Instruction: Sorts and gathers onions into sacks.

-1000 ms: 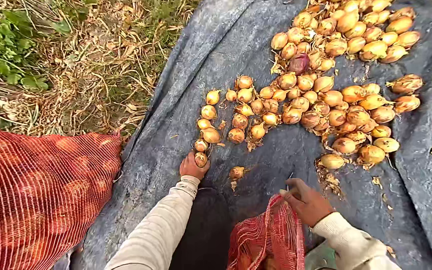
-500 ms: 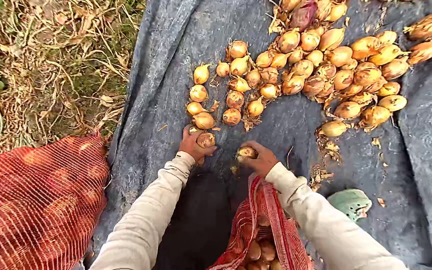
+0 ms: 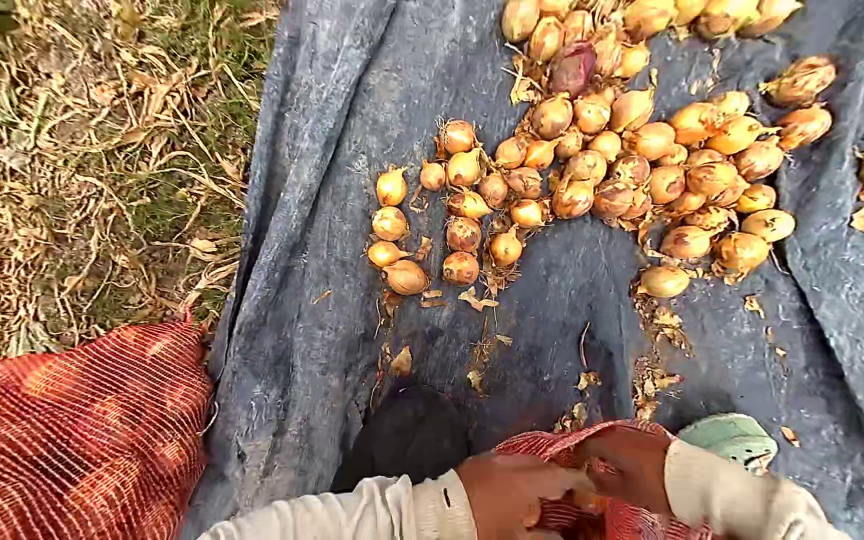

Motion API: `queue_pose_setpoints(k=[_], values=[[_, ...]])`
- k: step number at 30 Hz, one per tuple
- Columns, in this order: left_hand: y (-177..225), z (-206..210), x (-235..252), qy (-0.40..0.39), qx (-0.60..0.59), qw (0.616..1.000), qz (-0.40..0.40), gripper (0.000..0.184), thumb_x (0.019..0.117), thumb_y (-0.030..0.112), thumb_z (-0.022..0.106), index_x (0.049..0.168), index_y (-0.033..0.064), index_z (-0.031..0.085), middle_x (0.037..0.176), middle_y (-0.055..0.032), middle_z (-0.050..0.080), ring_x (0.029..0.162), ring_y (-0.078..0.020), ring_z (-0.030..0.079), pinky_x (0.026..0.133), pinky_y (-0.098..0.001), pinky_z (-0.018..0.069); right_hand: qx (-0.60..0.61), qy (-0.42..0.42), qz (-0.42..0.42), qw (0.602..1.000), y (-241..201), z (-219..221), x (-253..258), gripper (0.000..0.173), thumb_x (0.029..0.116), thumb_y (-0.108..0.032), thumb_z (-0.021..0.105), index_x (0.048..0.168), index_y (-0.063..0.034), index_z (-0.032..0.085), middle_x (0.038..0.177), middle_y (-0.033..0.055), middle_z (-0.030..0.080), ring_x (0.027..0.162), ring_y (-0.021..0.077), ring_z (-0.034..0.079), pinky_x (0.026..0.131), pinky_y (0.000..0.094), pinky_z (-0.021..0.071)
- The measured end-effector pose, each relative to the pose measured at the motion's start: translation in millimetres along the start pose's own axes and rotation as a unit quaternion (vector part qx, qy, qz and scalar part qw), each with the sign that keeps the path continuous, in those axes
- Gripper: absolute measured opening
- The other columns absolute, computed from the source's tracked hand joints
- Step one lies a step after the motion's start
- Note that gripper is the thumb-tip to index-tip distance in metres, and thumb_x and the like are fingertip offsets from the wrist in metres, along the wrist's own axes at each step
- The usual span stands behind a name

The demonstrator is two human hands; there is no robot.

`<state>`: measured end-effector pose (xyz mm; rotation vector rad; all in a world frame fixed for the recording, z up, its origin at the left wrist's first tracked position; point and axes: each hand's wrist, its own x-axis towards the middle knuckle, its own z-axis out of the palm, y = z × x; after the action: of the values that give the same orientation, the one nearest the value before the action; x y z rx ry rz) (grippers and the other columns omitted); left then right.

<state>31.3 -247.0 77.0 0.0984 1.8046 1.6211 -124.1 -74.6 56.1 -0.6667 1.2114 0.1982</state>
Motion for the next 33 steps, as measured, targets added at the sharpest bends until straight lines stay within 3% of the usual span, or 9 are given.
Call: queue_pose_setpoints(k=[3, 5, 9, 15, 24, 27, 29, 30, 33], values=[[-59, -80, 20, 0.413, 0.274, 0.868, 0.012, 0.044, 0.0807, 0.028, 0.083, 0.119, 0.0072, 0.075, 0.124, -0.0202, 0.070, 0.118, -0.0402, 0.066, 0.096, -0.0564, 0.0558, 0.046, 0.140, -0.183, 0.972, -26, -43, -29, 0.029, 0.1043, -0.021, 0.058, 0.114, 0.0008, 0.073, 0.101, 0.0201, 0.074, 0.094, 0.0322, 0.072, 0.089, 0.0529, 0.0560], [-84, -148, 32, 0.463, 0.343, 0.811, -0.098, 0.076, 0.0669, 0.043, 0.092, 0.133, 0.0141, 0.069, 0.149, -0.0291, 0.050, 0.141, -0.0549, 0.040, 0.104, -0.0731, 0.0386, 0.032, 0.390, -0.182, 0.902, -55, -69, -7, 0.027, 0.0980, -0.023, 0.068, 0.114, -0.0023, 0.075, 0.108, 0.0185, 0.074, 0.099, 0.0332, 0.073, 0.089, 0.0530, 0.0587], [-96, -212, 46, 0.329, 0.388, 0.830, -0.229, 0.109, 0.0599, 0.063, 0.092, 0.155, 0.0349, 0.046, 0.171, -0.0182, 0.016, 0.155, -0.0542, 0.008, 0.108, -0.0819, 0.0230, -0.010, 0.536, -0.021, 0.844, -90, -152, 72, 0.096, 0.0761, -0.039, 0.092, 0.158, -0.0289, 0.042, 0.169, 0.0181, 0.024, 0.153, 0.0522, 0.016, 0.105, 0.0780, 0.0346], [-91, -264, 46, 0.127, 0.478, 0.835, -0.243, 0.096, 0.0636, 0.056, 0.094, 0.148, 0.0311, 0.055, 0.173, -0.0155, 0.004, 0.144, -0.0529, 0.033, 0.096, -0.0721, 0.0434, 0.001, 0.437, 0.055, 0.898, -104, -183, 110, 0.078, 0.0779, -0.014, 0.089, 0.148, -0.0144, 0.054, 0.170, 0.0248, -0.007, 0.132, 0.0586, 0.045, 0.091, 0.0626, 0.0552], [-82, -295, 63, 0.015, 0.522, 0.831, -0.191, 0.078, 0.0656, 0.042, 0.096, 0.135, 0.0218, 0.068, 0.171, -0.0232, 0.007, 0.136, -0.0529, 0.045, 0.094, -0.0631, 0.0523, 0.069, 0.438, -0.039, 0.895, -91, -227, 96, 0.069, 0.0736, -0.029, 0.094, 0.135, -0.0147, 0.067, 0.168, 0.0266, 0.010, 0.139, 0.0518, 0.042, 0.105, 0.0640, 0.0455], [-98, -267, 57, 0.223, 0.326, 0.913, -0.104, 0.074, 0.0633, 0.036, 0.098, 0.125, 0.0064, 0.070, 0.164, -0.0314, 0.023, 0.128, -0.0518, 0.055, 0.100, -0.0622, 0.0516, 0.285, 0.459, -0.272, 0.796, -56, -176, 73, 0.055, 0.0688, -0.024, 0.090, 0.117, -0.0075, 0.071, 0.144, 0.0239, 0.050, 0.123, 0.0359, 0.056, 0.095, 0.0542, 0.0521], [-108, -219, 59, 0.371, 0.017, 0.928, 0.006, 0.080, 0.0690, 0.026, 0.089, 0.132, -0.0109, 0.057, 0.152, -0.0219, 0.045, 0.127, -0.0336, 0.057, 0.105, -0.0473, 0.0501, 0.380, 0.321, -0.452, 0.740, -32, -108, 46, 0.051, 0.0670, -0.042, 0.084, 0.106, -0.0124, 0.070, 0.121, 0.0078, 0.065, 0.098, 0.0165, 0.068, 0.077, 0.0365, 0.0613], [-107, -186, 63, 0.412, -0.155, 0.896, 0.052, 0.082, 0.0704, 0.039, 0.083, 0.134, -0.0031, 0.054, 0.130, -0.0107, 0.064, 0.107, -0.0181, 0.068, 0.090, -0.0345, 0.0585, 0.383, 0.194, -0.519, 0.739, -20, -71, 35, 0.055, 0.0726, -0.056, 0.082, 0.107, -0.0143, 0.072, 0.122, 0.0048, 0.068, 0.101, 0.0148, 0.070, 0.081, 0.0353, 0.0630], [-85, -67, 43, 0.173, -0.566, 0.795, 0.133, 0.060, 0.0744, 0.064, 0.081, 0.117, 0.0225, 0.072, 0.103, -0.0041, 0.077, 0.085, -0.0175, 0.076, 0.070, -0.0358, 0.0648, 0.321, -0.045, -0.444, 0.835, -6, 47, 18, 0.086, 0.0761, -0.072, 0.070, 0.118, 0.0037, 0.069, 0.135, 0.0150, 0.065, 0.122, 0.0216, 0.062, 0.104, 0.0395, 0.0502]])
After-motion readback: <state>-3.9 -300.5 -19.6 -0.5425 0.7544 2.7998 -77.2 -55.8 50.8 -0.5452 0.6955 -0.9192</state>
